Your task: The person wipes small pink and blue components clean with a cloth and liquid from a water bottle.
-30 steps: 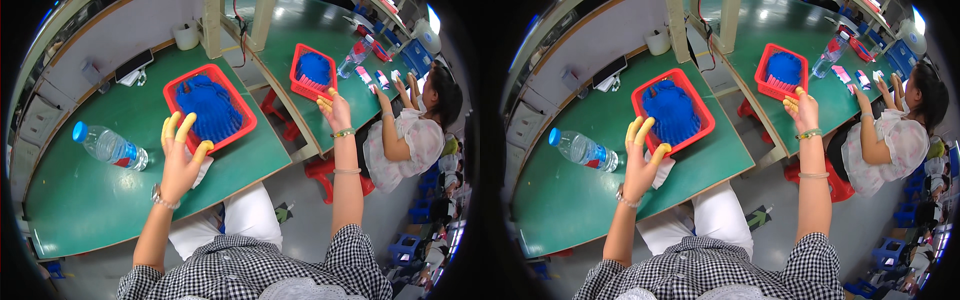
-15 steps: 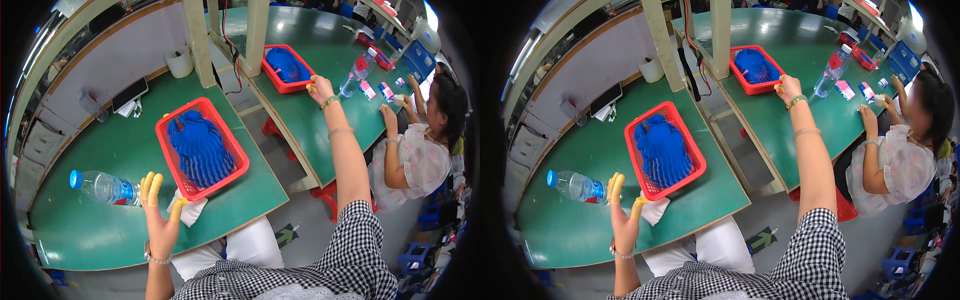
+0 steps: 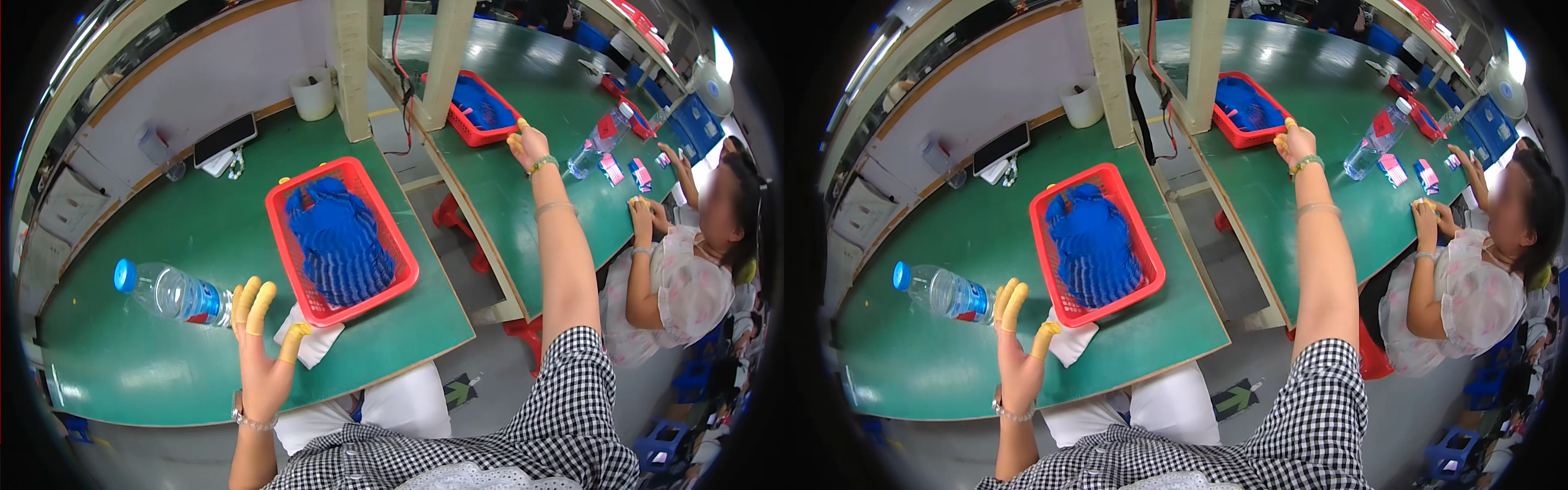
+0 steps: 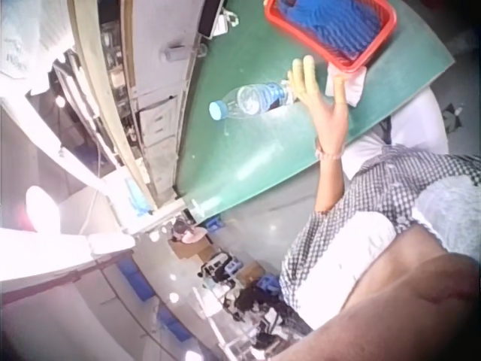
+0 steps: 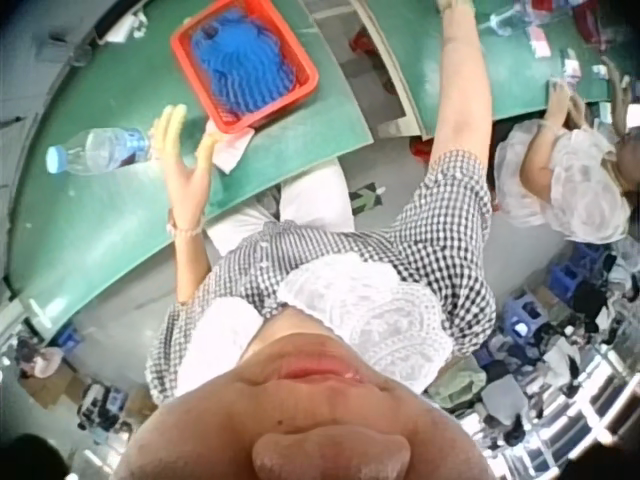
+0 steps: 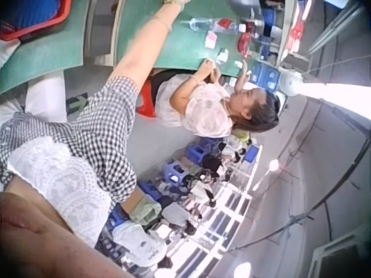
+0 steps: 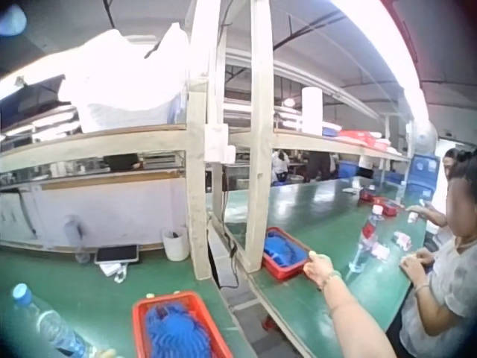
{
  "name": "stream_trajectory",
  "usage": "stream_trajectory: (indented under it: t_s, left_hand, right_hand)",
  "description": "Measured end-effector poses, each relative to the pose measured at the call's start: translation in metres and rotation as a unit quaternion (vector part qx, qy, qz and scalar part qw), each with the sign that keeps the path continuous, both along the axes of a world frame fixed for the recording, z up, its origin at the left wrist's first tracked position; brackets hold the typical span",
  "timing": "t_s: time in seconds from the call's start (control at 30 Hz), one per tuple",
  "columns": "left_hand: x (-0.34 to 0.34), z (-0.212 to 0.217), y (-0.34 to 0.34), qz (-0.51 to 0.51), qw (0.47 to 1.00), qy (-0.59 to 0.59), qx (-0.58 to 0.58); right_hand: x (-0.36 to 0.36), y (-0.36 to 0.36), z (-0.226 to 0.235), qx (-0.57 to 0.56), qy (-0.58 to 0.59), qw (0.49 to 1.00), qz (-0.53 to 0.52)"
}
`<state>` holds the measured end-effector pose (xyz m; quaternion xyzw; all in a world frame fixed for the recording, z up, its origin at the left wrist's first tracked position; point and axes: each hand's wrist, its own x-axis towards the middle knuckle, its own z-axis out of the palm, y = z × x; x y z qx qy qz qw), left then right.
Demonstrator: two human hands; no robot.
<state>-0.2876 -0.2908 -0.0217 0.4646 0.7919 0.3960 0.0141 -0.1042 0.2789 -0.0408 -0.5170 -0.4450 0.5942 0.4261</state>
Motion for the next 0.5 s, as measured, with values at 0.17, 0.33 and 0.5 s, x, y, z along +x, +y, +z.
stream_trajectory:
  t_s: [0.17, 0.33, 0.5]
  left_hand:
    - [-0.007, 0.007, -0.004, -0.013, 0.999, 0.031, -0.008]
    - [-0.019, 0.012, 0.020, -0.059, 0.995, 0.079, -0.033]
    - [-0.019, -0.002, 0.048, -0.105, 0.989, 0.097, -0.033]
  right_hand:
    - [0.013, -0.067, -0.001, 0.116, -0.043, 0.992, -0.012]
    - [0.020, -0.245, 0.021, 0.156, -0.048, 0.966, 0.203]
    - [-0.001, -0.365, -0.009, 0.276, -0.014, 0.930, 0.244]
